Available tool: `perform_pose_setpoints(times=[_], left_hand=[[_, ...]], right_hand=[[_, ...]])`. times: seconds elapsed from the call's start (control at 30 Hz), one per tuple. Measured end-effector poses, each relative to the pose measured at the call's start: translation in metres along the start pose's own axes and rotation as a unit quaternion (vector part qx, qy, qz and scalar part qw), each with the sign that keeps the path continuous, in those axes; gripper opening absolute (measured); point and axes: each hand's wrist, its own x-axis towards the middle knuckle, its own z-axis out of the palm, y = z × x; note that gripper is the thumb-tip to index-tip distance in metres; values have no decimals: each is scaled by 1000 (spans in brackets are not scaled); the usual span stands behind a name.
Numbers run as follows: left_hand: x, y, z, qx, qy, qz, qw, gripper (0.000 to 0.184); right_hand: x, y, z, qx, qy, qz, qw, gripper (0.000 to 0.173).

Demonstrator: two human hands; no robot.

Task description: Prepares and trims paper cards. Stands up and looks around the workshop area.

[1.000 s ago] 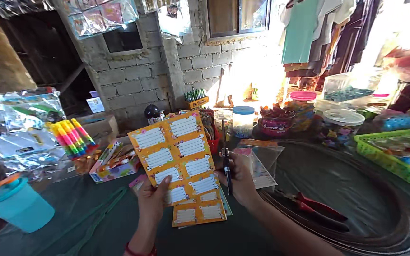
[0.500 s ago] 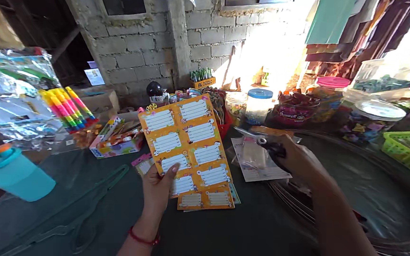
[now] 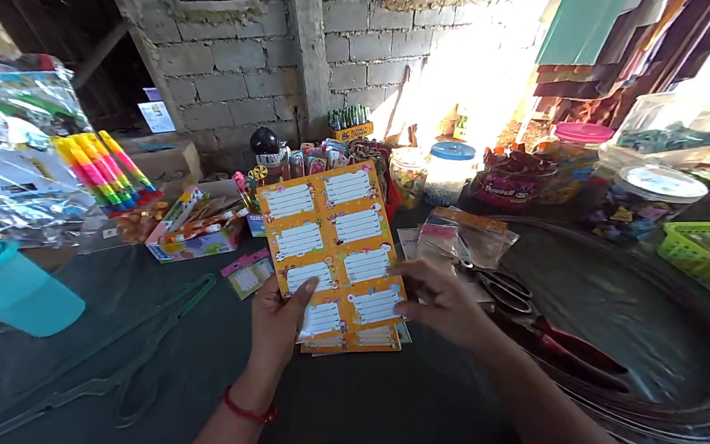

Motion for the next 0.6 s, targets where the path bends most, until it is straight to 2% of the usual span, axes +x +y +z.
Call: perform_pose_setpoints(times=[0.03,0.07,0.13,0.17,0.2,0.23,0.3,0.33,0.43,0.6], left_hand=[[0,1,2,8,-1,-5,1000,27],[1,1,2,10,-8,-8,1000,42],[2,1,-2,19,-55,-11,998,86],[3,1,-5,29,-94,-6,995,102],[2,0,-7,42,-121,6,992,104],[0,0,-7,57,-130,24,990,91],[-6,1,-5,109,-118,45,986,50],[-7,2,-4,124,-123,50,983,42],[-9,2,-2,143,-114,72,980,42],[-9,-1,-2,179,-89,116,973,32]], right_hand=[[-1,0,8,12,3,10,1000,35],[-2,1,12,13,11,21,1000,33],[-3,1,14,4,37,35,999,30],[-3,0,13,-4,51,40,998,30],[-2,0,12,-12,64,44,997,31],[-2,-1,11,-14,72,45,996,33],[-1,-1,10,-14,79,46,996,37],[-1,0,10,-21,83,44,995,37],[-1,2,14,-66,100,19,993,36],[-2,6,20,-185,143,-42,971,27]])
